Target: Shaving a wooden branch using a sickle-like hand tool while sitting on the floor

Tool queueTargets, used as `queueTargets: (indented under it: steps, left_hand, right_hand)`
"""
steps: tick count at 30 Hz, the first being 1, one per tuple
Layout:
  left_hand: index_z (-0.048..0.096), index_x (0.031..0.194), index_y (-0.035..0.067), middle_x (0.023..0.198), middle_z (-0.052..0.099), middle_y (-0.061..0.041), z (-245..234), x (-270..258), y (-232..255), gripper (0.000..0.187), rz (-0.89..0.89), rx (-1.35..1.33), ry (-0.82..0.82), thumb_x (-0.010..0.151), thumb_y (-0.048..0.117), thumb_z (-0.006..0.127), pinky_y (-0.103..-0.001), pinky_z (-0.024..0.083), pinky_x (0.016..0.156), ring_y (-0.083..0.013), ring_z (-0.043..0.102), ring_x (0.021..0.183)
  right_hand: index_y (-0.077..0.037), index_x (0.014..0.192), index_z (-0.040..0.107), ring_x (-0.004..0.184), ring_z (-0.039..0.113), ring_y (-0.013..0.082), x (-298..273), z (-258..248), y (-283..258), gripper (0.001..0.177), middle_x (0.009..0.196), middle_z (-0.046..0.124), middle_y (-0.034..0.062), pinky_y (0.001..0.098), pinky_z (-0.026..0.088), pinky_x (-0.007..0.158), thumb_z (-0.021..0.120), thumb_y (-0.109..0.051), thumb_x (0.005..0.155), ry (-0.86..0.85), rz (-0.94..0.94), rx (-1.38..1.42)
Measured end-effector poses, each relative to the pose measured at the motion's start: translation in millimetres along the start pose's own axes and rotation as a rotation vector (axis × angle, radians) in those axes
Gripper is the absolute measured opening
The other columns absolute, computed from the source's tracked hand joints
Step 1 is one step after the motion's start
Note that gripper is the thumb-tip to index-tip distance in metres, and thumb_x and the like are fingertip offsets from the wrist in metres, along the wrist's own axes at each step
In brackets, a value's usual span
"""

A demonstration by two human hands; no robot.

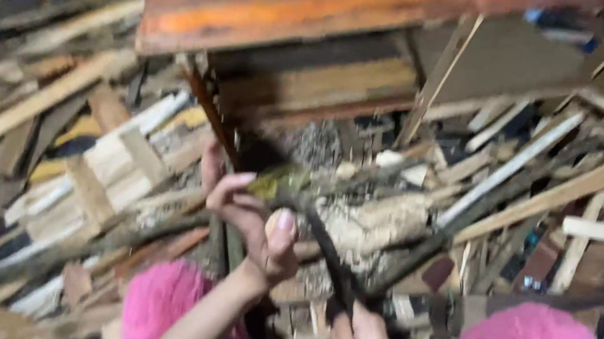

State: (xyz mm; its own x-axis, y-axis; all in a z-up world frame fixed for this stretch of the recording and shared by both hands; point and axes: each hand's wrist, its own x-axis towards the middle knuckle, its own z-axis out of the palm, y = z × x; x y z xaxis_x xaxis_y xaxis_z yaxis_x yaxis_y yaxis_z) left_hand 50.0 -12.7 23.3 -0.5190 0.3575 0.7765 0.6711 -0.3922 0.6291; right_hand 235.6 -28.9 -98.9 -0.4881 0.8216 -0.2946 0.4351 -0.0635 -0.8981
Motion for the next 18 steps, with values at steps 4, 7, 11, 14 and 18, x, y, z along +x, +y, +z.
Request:
queueTargets:
  steps: [4, 7, 11, 14, 18]
  left_hand:
    - [0.033, 0.134, 0.006, 0.170, 0.010, -0.016, 7, 15, 13, 0.055, 0.063, -0.140, 0.000, 0.085, 0.028, 0.047, -0.032, 0.030, 0.095, -0.0244, 0.030, 0.124]
    - [0.034, 0.130, 0.012, 0.169, 0.013, -0.013, 9, 24, 12, 0.053, 0.105, -0.175, -0.024, 0.081, 0.028, 0.048, -0.041, 0.019, 0.105, -0.0245, 0.025, 0.126]
    - [0.032, 0.132, 0.003, 0.166, 0.010, -0.022, 3, 17, -3, 0.059, 0.089, -0.212, -0.079, 0.082, 0.029, 0.049, -0.044, 0.015, 0.130, -0.0381, 0.014, 0.159]
    - [0.026, 0.133, 0.002, 0.133, 0.033, -0.017, -4, 10, 2, 0.064, 0.076, -0.218, -0.159, 0.081, 0.031, 0.049, -0.035, 0.033, 0.086, -0.0159, 0.035, 0.084]
    - [0.029, 0.134, 0.005, 0.167, 0.008, -0.021, 0, 1, -42, 0.060, 0.170, -0.198, -0.104, 0.082, 0.030, 0.046, -0.052, 0.010, 0.137, -0.0398, 0.010, 0.161]
  right_hand:
    - [-0.007, 0.107, 0.071, 0.063, 0.068, 0.0203, 42, 13, 25, 0.025, 0.078, 0.075, 0.0066, 0.0351, 0.054, 0.062, 0.052, -0.019, 0.097, 0.029, -0.004, -0.098]
    - [-0.011, 0.118, 0.069, 0.066, 0.062, 0.0139, 26, 11, 8, 0.028, 0.079, 0.073, 0.0031, 0.0303, 0.054, 0.065, 0.051, -0.022, 0.100, 0.001, 0.068, -0.012]
    - [-0.007, 0.080, 0.069, 0.046, 0.060, 0.0204, -10, -7, -5, 0.014, 0.055, 0.070, 0.0061, 0.0356, 0.052, 0.048, 0.058, -0.013, 0.087, 0.081, -0.083, -0.066]
    - [-0.004, 0.087, 0.066, 0.048, 0.050, 0.0160, 41, 20, 23, 0.049, 0.059, 0.059, 0.0045, 0.0356, 0.044, 0.052, 0.039, -0.038, 0.110, -0.073, 0.193, -0.229]
    - [-0.003, 0.085, 0.070, 0.055, 0.051, 0.0170, 18, 3, 6, 0.026, 0.060, 0.063, 0.0052, 0.0365, 0.048, 0.054, 0.057, -0.023, 0.096, 0.053, -0.116, 0.040]
